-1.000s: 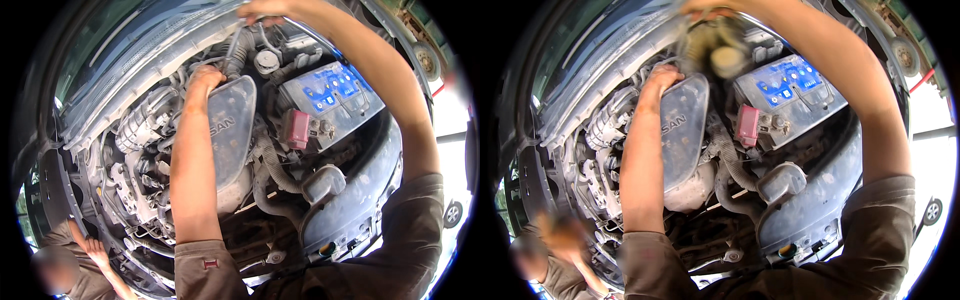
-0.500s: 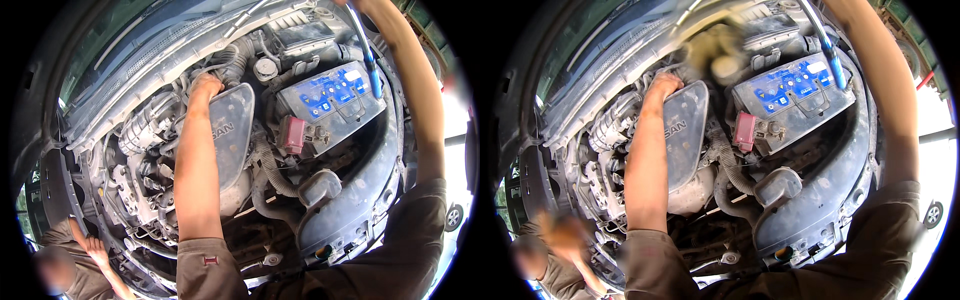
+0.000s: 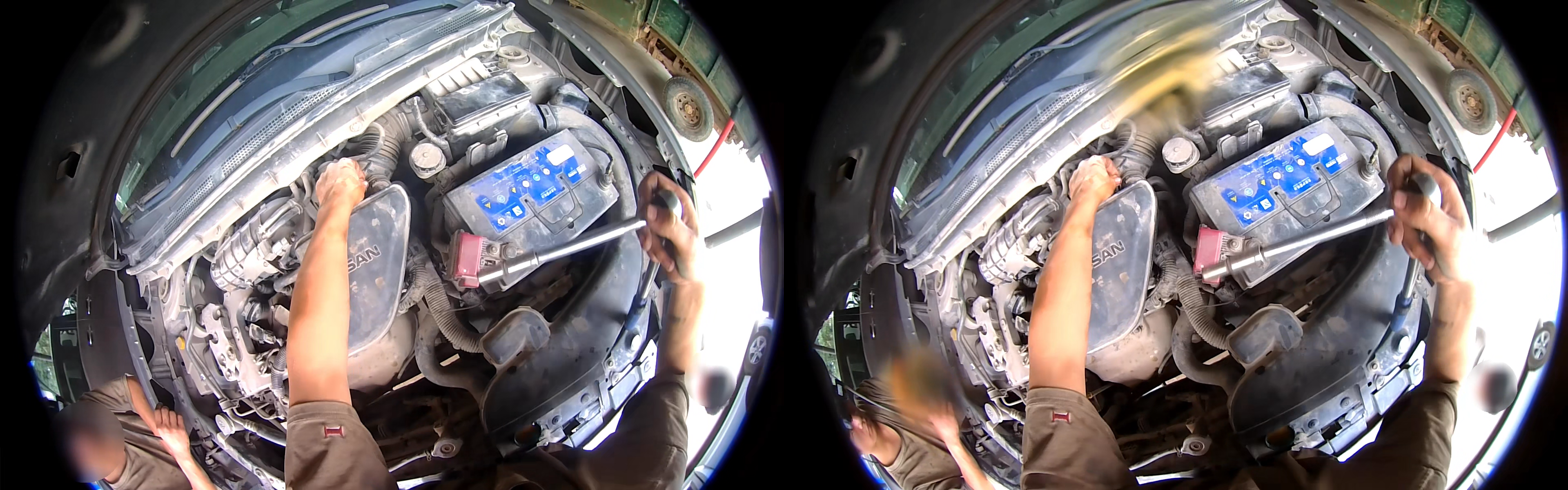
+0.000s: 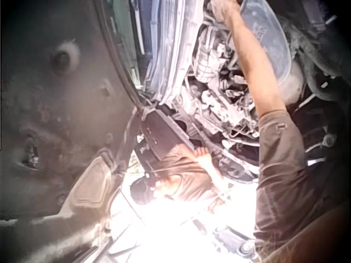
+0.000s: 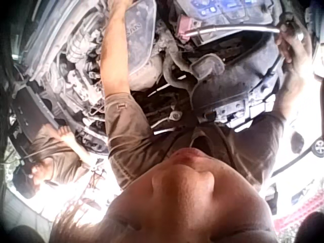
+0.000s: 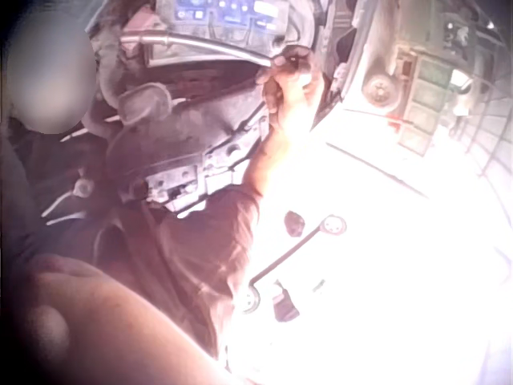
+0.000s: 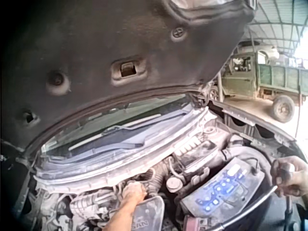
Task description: The person uses a ratchet wrench to loosen and remove bolts from the engine bay of a Nissan vehicle. They remove a plastic engine cover and continue to manipulate hoses and components within the engine compartment using hand tools.
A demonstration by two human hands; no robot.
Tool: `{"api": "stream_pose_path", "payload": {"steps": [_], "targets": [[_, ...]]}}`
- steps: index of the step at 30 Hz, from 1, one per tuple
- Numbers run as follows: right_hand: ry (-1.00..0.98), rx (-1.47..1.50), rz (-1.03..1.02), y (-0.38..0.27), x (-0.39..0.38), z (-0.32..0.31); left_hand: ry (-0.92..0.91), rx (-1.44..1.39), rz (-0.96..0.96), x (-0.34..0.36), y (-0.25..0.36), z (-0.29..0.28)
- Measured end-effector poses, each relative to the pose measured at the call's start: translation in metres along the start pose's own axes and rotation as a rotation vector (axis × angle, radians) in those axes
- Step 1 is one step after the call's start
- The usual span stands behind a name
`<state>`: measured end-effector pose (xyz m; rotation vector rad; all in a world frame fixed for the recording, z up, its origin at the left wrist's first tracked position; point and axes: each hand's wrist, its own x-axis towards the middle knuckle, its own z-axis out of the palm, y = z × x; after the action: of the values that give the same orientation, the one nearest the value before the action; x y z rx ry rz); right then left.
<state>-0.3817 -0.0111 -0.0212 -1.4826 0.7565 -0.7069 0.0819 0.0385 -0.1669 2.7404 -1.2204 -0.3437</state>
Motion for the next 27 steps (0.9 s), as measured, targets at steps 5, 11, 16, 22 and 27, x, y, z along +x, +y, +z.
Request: {"api": "stream_pose_path", "payload": {"steps": [5,11,16,22,27], "targets": [[-0.063,0.07,0.043,0.007,-0.002,0.006,0.043,-0.058,0.036,0.003,-0.007,0.007],[-0.101,0.053,0.091,0.001,-0.002,0.012,0.071,-0.134,0.06,0.007,-0.001,0.006],[0.132,0.07,0.185,0.003,-0.023,0.031,0.106,-0.055,0.213,0.02,-0.027,0.021],[0.028,0.08,0.348,-0.001,-0.073,0.014,0.239,-0.369,0.163,-0.08,-0.004,-0.031],[-0.267,0.236,0.497,0.035,-0.116,0.021,-0.005,-0.883,0.537,-0.309,-0.015,-0.088]]}}
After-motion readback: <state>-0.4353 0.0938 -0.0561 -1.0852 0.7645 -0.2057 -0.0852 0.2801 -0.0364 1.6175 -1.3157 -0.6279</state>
